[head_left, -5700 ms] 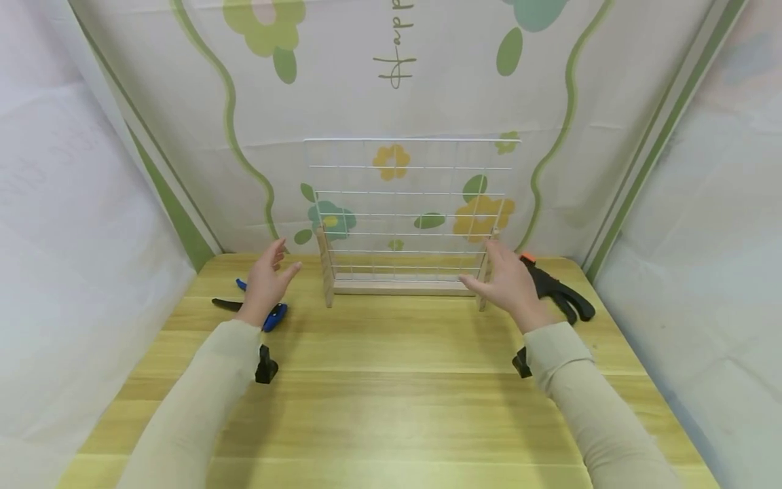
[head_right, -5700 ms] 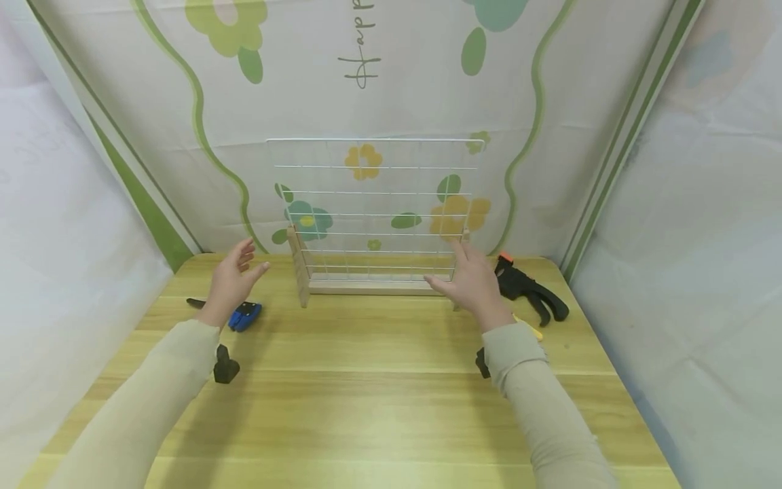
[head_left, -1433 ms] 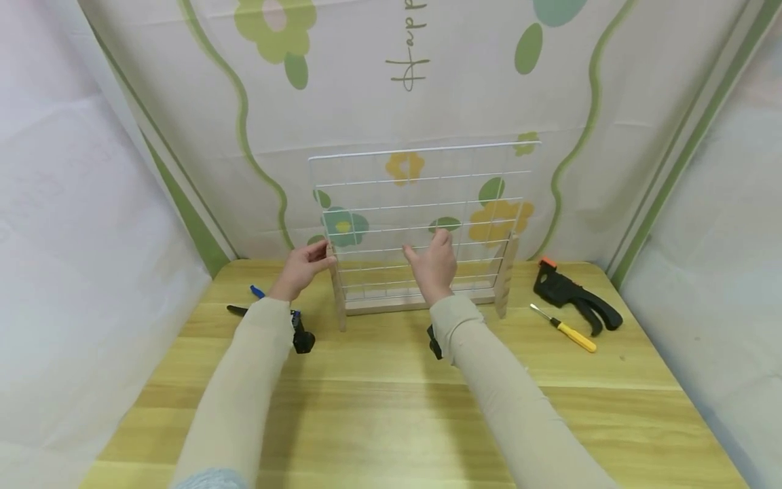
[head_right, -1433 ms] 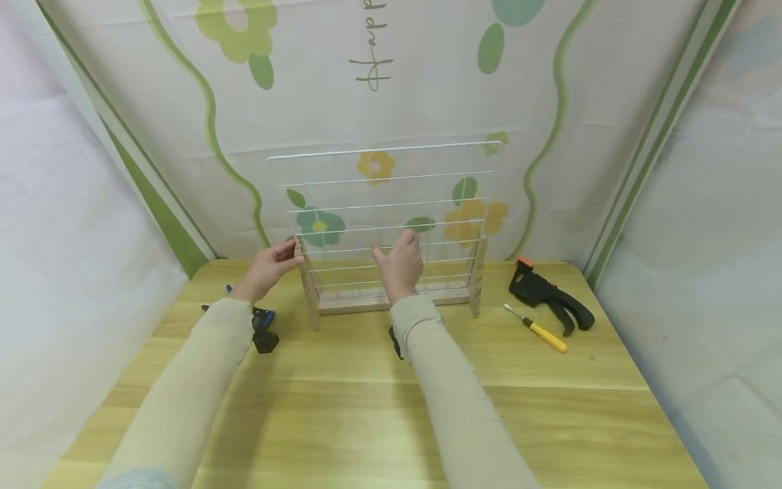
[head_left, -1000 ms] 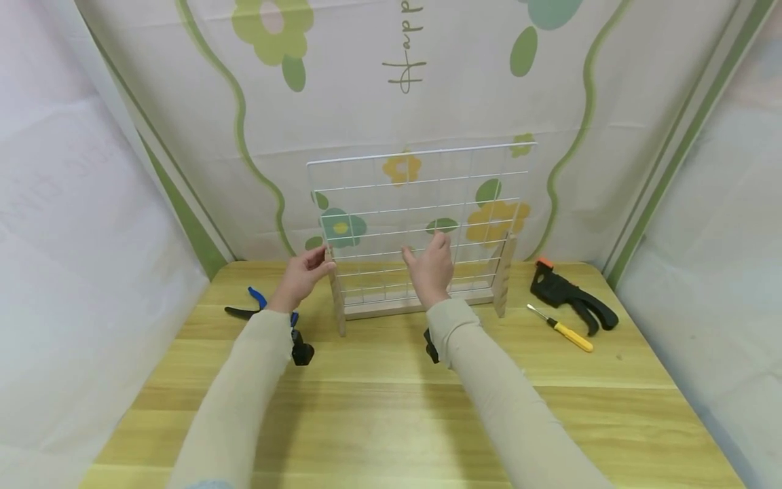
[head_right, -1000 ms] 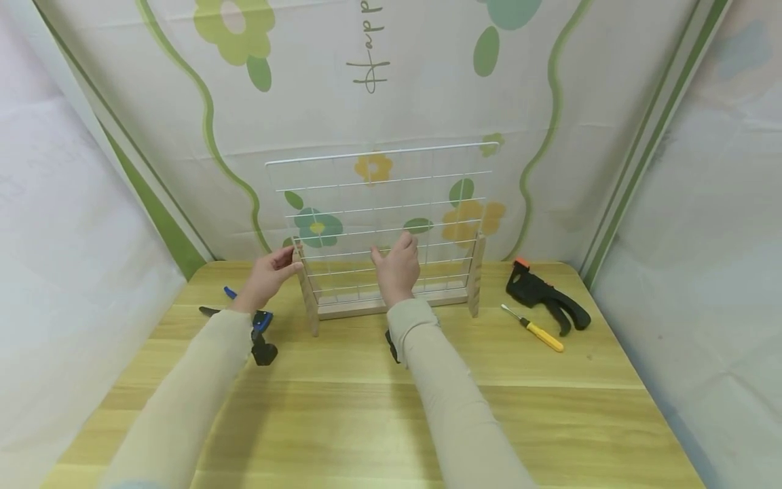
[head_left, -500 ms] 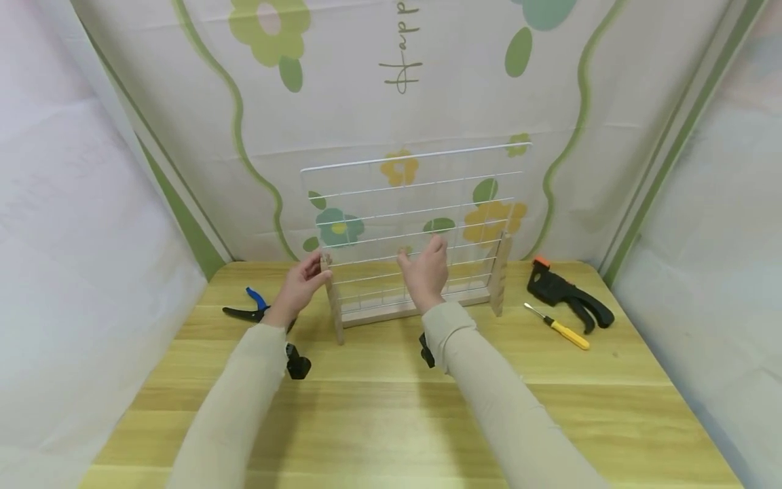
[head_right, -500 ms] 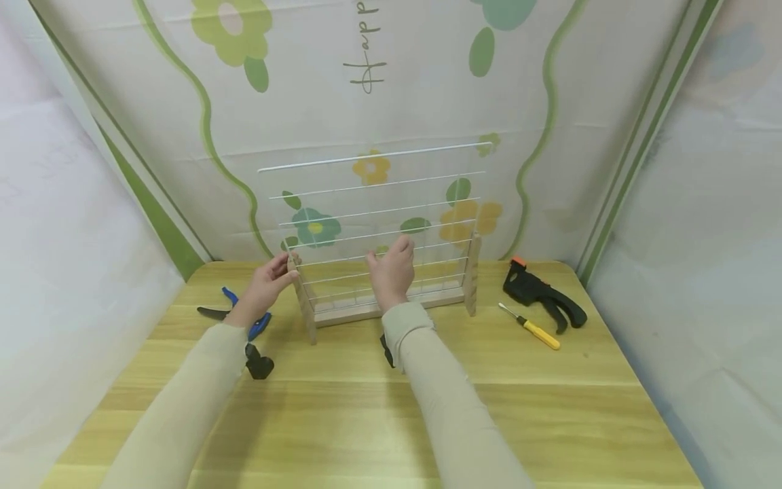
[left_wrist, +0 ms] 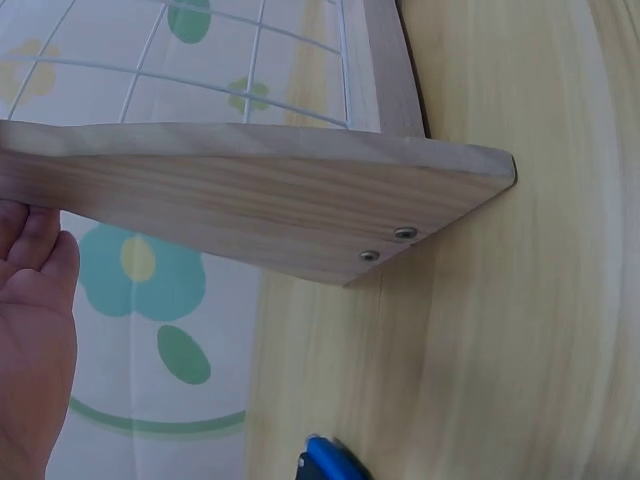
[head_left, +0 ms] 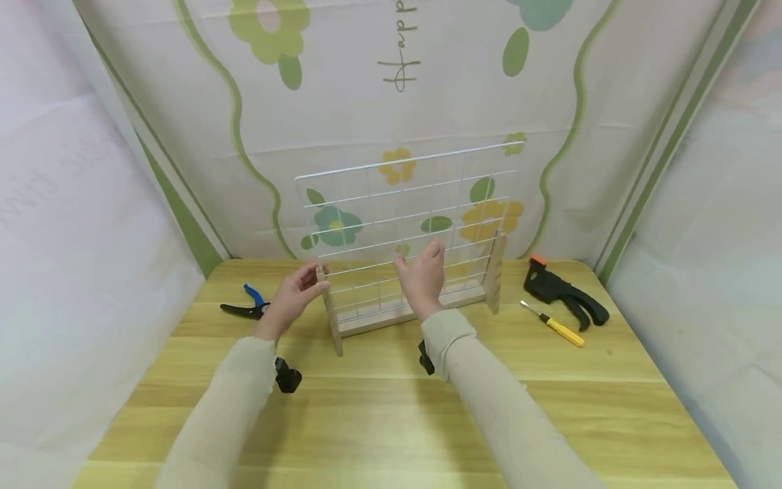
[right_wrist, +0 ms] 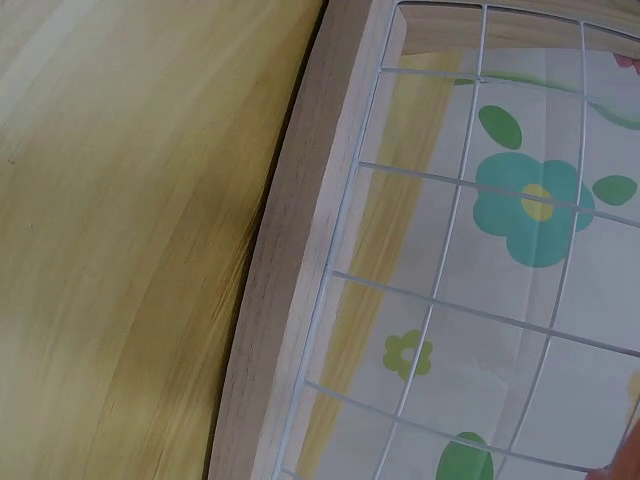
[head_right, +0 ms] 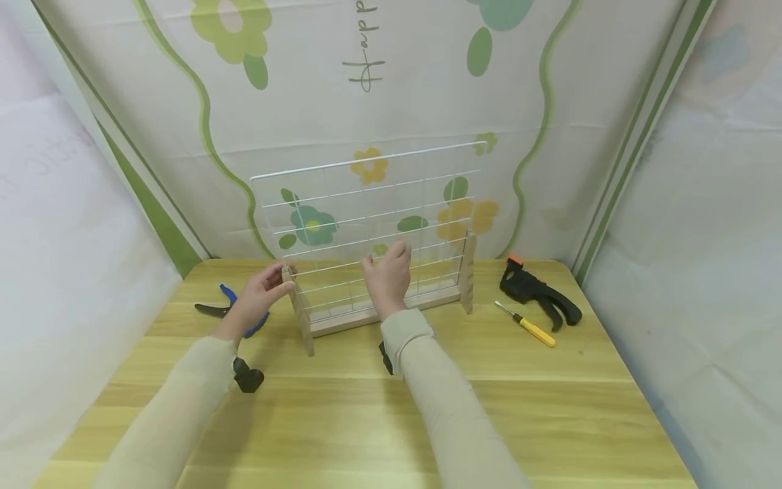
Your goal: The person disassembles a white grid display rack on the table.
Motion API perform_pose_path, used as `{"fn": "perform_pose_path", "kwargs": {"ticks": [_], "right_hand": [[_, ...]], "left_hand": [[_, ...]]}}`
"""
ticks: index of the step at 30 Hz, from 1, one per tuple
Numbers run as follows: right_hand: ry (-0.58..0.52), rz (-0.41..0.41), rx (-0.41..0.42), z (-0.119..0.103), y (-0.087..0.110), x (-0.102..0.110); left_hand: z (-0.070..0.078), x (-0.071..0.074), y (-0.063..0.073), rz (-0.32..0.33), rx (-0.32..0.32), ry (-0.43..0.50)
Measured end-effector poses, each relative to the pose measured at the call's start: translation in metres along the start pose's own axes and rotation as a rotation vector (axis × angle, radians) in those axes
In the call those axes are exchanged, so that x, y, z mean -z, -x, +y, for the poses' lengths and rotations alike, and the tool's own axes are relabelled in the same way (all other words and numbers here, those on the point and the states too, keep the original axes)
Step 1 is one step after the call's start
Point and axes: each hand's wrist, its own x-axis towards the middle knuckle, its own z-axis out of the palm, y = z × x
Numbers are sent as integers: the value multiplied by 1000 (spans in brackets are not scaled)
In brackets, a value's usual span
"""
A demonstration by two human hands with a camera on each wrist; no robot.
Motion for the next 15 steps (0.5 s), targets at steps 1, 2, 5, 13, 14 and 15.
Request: {"fn": "perform_pose_path", "kwargs": {"ticks": [1, 2, 5, 13, 14, 15], "right_hand": [[-15, -3, -1, 1, 1, 1], [-30, -9, 0, 1, 1, 2], [-72, -35, 9, 0, 3, 4], [-86, -74, -15, 0, 11, 13], [-83, -73, -19, 0, 12, 14], [-87, -73, -20, 1, 13, 15]], "left_hand": [[0, -2, 2, 3, 9, 1], [0, -3, 4, 8, 19, -4], [1, -4, 10, 24, 35, -22], [2, -11, 25, 34, -2, 41], [2, -13, 26, 40, -5, 50], [1, -15, 27, 46, -13, 57]]}}
